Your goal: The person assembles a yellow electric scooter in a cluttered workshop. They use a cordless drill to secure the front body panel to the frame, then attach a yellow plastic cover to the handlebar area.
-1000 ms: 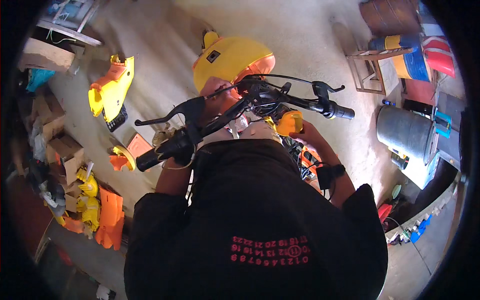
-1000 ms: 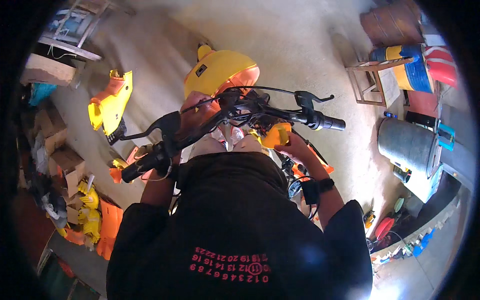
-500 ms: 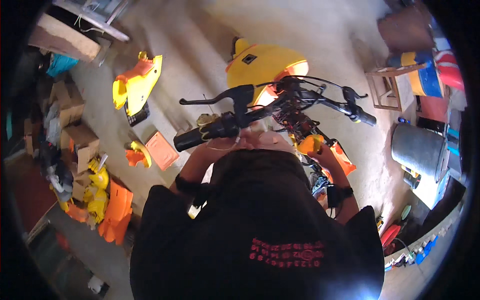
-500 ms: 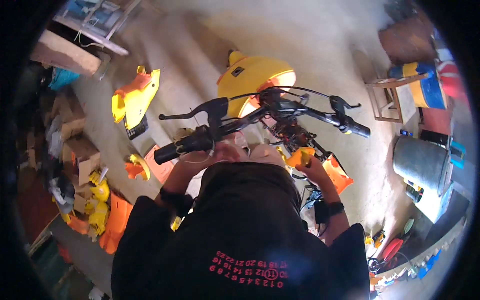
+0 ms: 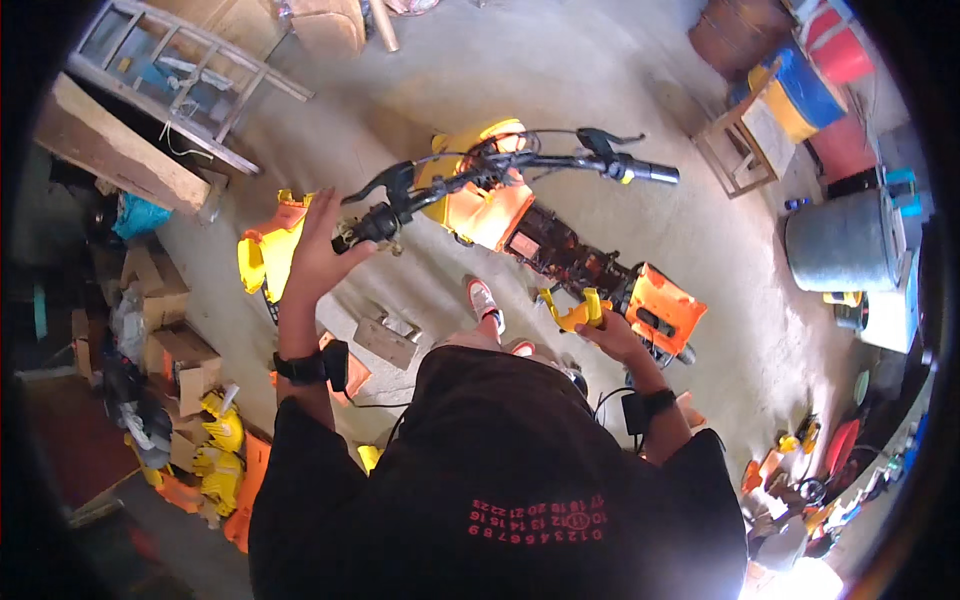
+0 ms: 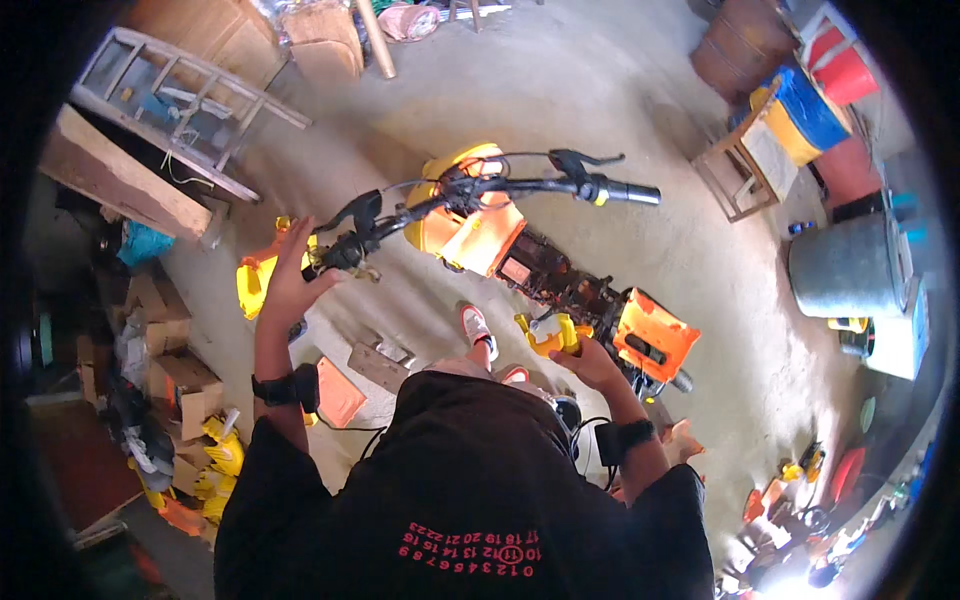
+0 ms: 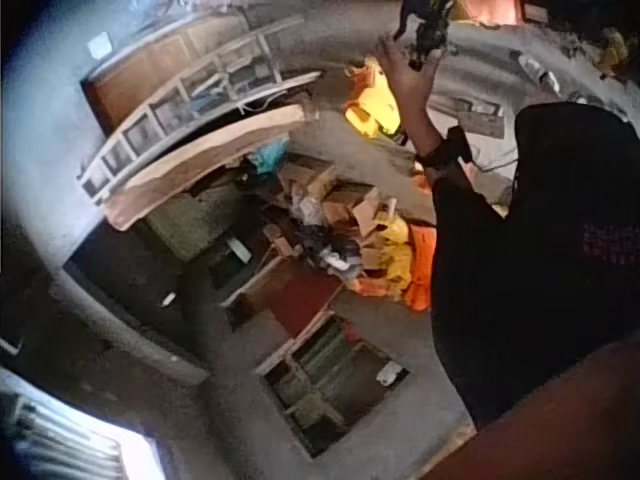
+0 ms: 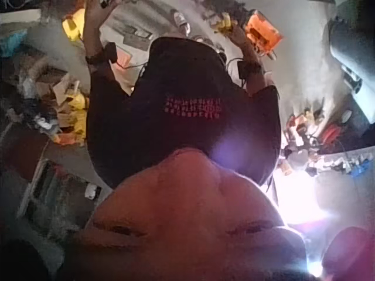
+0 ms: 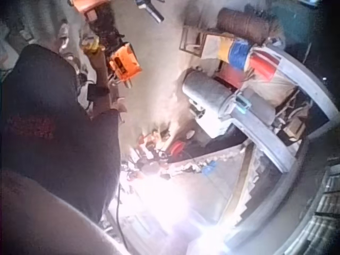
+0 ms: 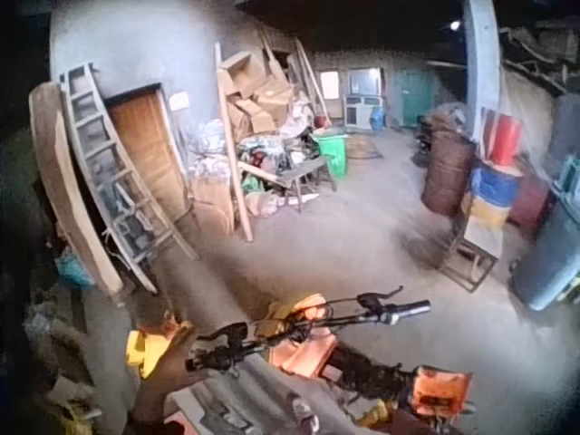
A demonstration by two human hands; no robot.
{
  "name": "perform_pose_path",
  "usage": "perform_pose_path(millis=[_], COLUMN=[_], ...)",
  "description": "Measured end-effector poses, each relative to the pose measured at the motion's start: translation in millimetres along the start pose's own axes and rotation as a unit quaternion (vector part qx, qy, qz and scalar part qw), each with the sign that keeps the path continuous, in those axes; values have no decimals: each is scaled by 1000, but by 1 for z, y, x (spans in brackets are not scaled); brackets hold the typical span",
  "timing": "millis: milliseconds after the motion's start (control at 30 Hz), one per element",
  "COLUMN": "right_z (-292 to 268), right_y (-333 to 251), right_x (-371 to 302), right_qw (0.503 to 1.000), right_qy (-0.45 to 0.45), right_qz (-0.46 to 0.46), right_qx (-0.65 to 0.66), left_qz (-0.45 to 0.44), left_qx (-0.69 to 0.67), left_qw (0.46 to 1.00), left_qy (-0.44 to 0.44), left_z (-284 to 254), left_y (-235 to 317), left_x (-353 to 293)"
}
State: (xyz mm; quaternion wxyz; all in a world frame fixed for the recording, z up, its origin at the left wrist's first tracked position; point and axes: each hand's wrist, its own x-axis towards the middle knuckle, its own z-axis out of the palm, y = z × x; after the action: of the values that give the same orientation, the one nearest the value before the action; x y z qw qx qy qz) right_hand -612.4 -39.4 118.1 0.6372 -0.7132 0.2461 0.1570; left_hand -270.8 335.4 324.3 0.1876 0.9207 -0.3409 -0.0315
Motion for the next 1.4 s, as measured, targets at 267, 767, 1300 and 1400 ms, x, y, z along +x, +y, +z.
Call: perform_pose_path(millis=[267, 767, 1300, 1400], right_z=[25, 64, 113, 123], right_y=[68, 89, 22, -3], right_x=[-75, -106, -75, -75], right_qw=[995, 984, 979, 967], right_qy=[76, 102, 120, 110], right_qz=[59, 127, 125, 165], right_qx=[12, -66, -110, -157], left_qz=[45, -58, 12, -9], left_qx=[125, 188, -50, -135], left_qw=[991, 980, 997, 973], left_qy=[15, 30, -61, -188], left_z=[21, 55, 100, 90], left_y=[13, 44, 67, 62], left_x=[-9, -40, -94, -90])
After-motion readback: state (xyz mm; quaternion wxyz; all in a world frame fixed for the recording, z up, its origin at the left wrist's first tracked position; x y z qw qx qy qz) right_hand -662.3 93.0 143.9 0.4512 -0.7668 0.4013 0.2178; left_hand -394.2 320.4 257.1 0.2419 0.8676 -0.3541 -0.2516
